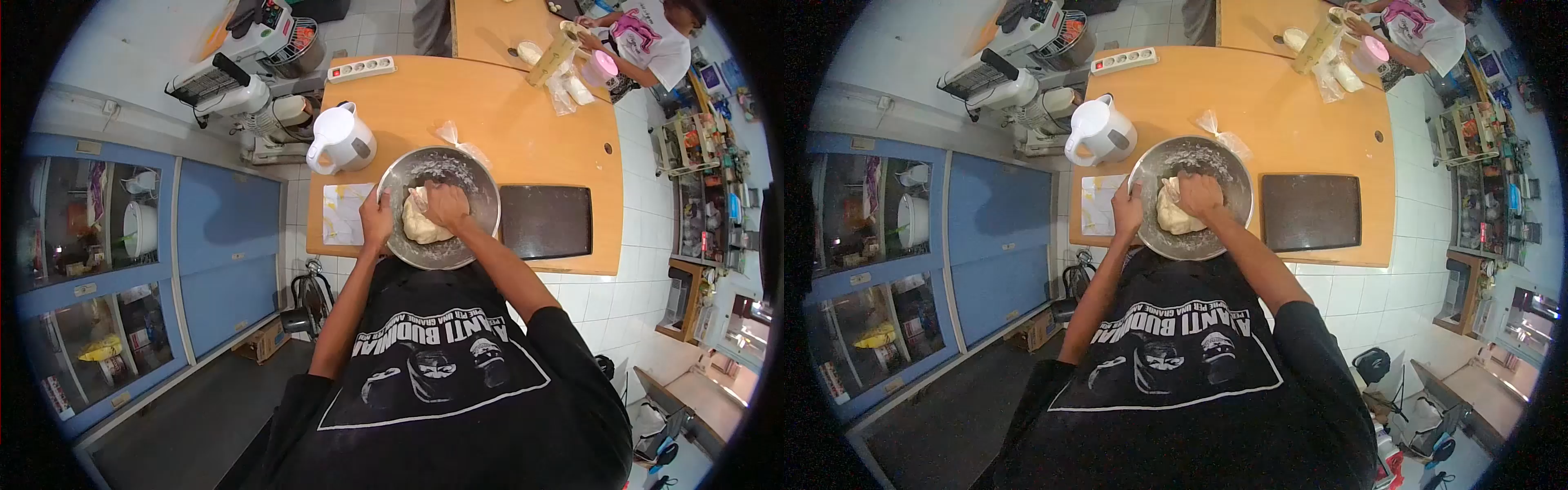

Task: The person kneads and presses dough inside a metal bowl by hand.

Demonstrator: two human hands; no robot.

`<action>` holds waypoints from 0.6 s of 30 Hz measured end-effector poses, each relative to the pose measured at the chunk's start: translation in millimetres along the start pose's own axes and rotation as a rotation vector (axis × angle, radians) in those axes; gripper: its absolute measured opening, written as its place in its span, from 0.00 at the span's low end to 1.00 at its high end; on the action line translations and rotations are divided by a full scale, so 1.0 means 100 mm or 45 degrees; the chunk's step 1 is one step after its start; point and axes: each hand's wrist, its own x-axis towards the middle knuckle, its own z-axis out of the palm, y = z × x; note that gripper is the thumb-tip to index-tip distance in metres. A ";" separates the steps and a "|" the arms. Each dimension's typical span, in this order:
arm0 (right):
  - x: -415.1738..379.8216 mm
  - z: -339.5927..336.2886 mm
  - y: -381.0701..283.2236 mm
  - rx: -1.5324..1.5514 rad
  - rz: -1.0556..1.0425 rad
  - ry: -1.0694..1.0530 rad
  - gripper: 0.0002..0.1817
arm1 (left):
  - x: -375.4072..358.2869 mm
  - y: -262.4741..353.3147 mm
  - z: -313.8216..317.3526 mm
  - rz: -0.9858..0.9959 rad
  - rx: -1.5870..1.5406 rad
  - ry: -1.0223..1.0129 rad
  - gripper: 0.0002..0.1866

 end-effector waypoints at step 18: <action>-0.26 0.21 -0.41 -0.292 -0.144 0.195 0.21 | -0.05 0.01 -0.03 0.013 -0.024 0.009 0.15</action>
